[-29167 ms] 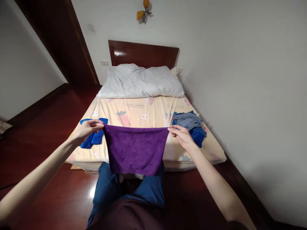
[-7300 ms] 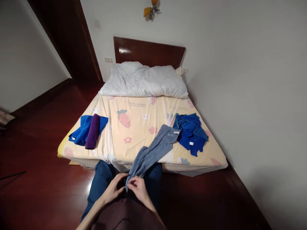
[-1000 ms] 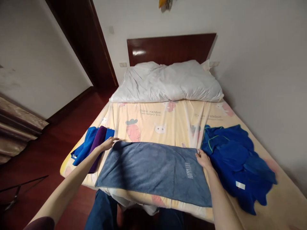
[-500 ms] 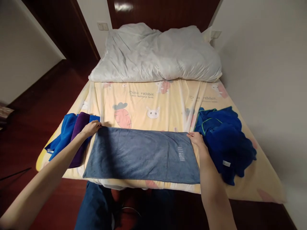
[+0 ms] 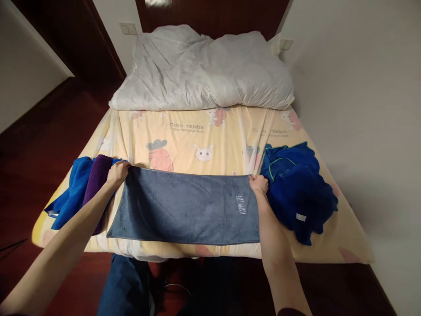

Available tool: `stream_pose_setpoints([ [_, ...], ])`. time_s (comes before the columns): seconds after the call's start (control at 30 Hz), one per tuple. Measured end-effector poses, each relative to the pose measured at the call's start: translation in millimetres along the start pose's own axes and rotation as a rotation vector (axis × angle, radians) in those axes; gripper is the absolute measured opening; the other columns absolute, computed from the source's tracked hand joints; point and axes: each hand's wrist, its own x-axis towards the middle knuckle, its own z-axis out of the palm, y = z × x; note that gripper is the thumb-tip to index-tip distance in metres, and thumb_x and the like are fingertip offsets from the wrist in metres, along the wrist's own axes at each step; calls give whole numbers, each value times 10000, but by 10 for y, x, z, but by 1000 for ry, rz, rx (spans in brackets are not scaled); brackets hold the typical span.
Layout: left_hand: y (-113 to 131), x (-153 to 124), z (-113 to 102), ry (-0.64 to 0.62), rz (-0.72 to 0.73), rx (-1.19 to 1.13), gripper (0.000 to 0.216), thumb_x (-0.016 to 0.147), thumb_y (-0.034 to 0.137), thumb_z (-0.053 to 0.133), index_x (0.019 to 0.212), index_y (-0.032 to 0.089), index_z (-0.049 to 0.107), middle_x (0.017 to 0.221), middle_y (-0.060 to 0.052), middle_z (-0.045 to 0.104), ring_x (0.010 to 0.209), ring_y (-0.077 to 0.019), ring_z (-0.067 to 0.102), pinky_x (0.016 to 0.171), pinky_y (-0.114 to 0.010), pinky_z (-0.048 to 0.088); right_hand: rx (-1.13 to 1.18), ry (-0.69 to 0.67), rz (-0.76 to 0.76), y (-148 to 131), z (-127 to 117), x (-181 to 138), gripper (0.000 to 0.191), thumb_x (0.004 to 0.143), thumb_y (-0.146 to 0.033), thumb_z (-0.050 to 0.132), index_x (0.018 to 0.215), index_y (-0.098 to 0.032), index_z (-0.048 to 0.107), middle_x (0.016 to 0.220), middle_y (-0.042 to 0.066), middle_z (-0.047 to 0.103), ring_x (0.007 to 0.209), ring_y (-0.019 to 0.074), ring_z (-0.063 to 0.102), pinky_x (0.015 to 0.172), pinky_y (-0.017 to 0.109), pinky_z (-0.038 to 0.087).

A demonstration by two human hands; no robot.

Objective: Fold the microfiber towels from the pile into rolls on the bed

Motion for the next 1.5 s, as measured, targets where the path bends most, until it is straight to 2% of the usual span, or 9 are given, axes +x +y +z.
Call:
stream_pose_setpoints([
  [0.2,162,-50,113,-69,-129,2,377,917,242,401,1105,133,710,1129,-191,661,962,-338,640,800,-438,513,17,96,127,-200,4,-224,240,858,-293,626,985,-128,744,982,234,698,956,321,683,822,409,526],
  [0.37,156,-123,83,7,-114,-35,419,925,208,358,1186,134,678,1217,-194,627,1033,-348,624,836,-464,520,19,122,95,-270,-16,-322,257,884,-264,578,1057,-114,694,971,221,693,995,320,658,835,411,506],
  [0.5,414,-422,173,160,152,-46,504,939,212,347,1409,122,503,1492,-183,438,1337,-342,435,1042,-493,430,47,247,-366,-442,164,-746,342,930,-265,492,1213,-117,613,1132,190,675,1193,317,539,987,455,421],
  [0.67,705,-894,541,49,256,-22,599,962,465,391,1510,224,385,1630,-102,231,1495,-414,100,1152,-662,174,-67,0,-936,-570,563,-1454,493,1003,-454,367,1423,-231,497,1546,96,403,1441,290,290,1169,518,214],
  [0.8,611,-922,707,43,115,-4,706,928,588,423,1541,255,313,1652,-114,138,1483,-475,35,1122,-717,111,-193,-54,-832,-360,646,-1368,585,1006,-523,302,1526,-258,345,1632,61,232,1500,301,166,1185,564,156],
  [1.0,463,-720,734,107,2,-34,730,934,630,357,1553,252,276,1653,-125,125,1493,-438,56,1137,-657,178,-253,81,-502,159,540,-593,632,1019,-503,206,1539,-159,310,1624,104,244,1500,262,178,1202,502,166],
  [1.17,503,-688,741,96,-10,-32,729,941,619,342,1560,244,254,1659,-113,100,1503,-414,35,1162,-633,144,-290,115,-425,198,553,-361,624,1027,-466,156,1554,-147,261,1631,101,220,1503,252,157,1201,508,153],
  [1.37,605,-872,480,24,63,-59,683,956,527,384,1532,163,332,1652,-139,120,1510,-399,18,1183,-626,94,-266,112,-498,-17,263,-928,610,1021,-402,213,1536,-81,284,1614,171,235,1505,313,122,1177,607,126],
  [1.5,545,-1635,309,33,290,-157,605,977,419,389,1538,206,319,1655,-89,130,1525,-307,68,1217,-547,148,-78,-15,-766,308,-19,-1882,605,1017,-422,208,1542,-131,286,1626,113,226,1511,263,164,1199,547,191],
])
